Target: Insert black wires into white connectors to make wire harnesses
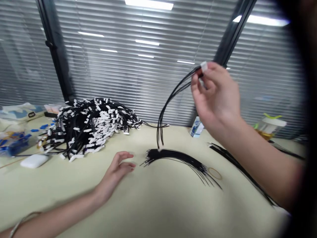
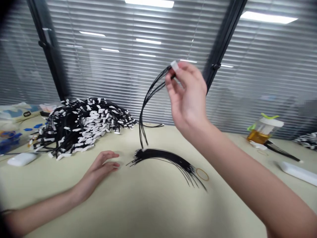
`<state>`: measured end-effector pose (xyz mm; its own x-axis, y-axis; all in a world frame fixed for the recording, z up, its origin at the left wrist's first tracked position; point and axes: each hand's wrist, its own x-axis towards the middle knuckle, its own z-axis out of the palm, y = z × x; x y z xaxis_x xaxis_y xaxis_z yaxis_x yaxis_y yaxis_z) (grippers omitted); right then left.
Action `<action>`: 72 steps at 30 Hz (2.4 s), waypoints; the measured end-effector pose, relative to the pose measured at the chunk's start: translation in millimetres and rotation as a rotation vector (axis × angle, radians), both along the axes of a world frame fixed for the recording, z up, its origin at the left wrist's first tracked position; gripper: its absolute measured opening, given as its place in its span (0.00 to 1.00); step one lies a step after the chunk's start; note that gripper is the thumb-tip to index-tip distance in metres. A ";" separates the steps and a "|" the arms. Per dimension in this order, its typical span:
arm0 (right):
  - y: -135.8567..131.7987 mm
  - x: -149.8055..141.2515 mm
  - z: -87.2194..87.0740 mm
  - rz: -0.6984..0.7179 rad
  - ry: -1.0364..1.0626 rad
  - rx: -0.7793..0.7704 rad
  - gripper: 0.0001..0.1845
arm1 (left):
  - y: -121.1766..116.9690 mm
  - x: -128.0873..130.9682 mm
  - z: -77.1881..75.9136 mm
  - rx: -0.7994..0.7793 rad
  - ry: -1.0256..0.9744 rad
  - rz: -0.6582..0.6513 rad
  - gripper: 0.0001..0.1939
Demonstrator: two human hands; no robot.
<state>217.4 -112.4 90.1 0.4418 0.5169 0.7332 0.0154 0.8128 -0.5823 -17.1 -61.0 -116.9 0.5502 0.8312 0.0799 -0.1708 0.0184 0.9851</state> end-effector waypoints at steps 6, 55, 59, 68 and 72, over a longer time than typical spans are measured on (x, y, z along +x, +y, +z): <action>-56.2 -7.7 -50.2 0.108 0.060 -0.293 0.03 | -41.5 9.2 8.8 -0.005 0.111 -0.446 0.26; -135.2 93.3 -240.4 -0.137 -0.009 -0.989 0.10 | -32.9 0.3 -10.1 -0.260 0.167 -0.051 0.06; -143.0 96.6 -248.7 -0.157 -0.319 -1.172 0.13 | -37.1 -0.2 -11.2 -0.319 0.226 -0.061 0.06; -108.7 78.0 -235.0 -0.632 -1.657 -0.667 0.12 | -42.4 9.9 -6.8 -0.270 0.288 -0.132 0.07; -67.8 42.4 -220.6 -0.559 -1.698 -0.510 0.13 | -41.3 12.4 -9.8 -0.279 0.269 -0.159 0.07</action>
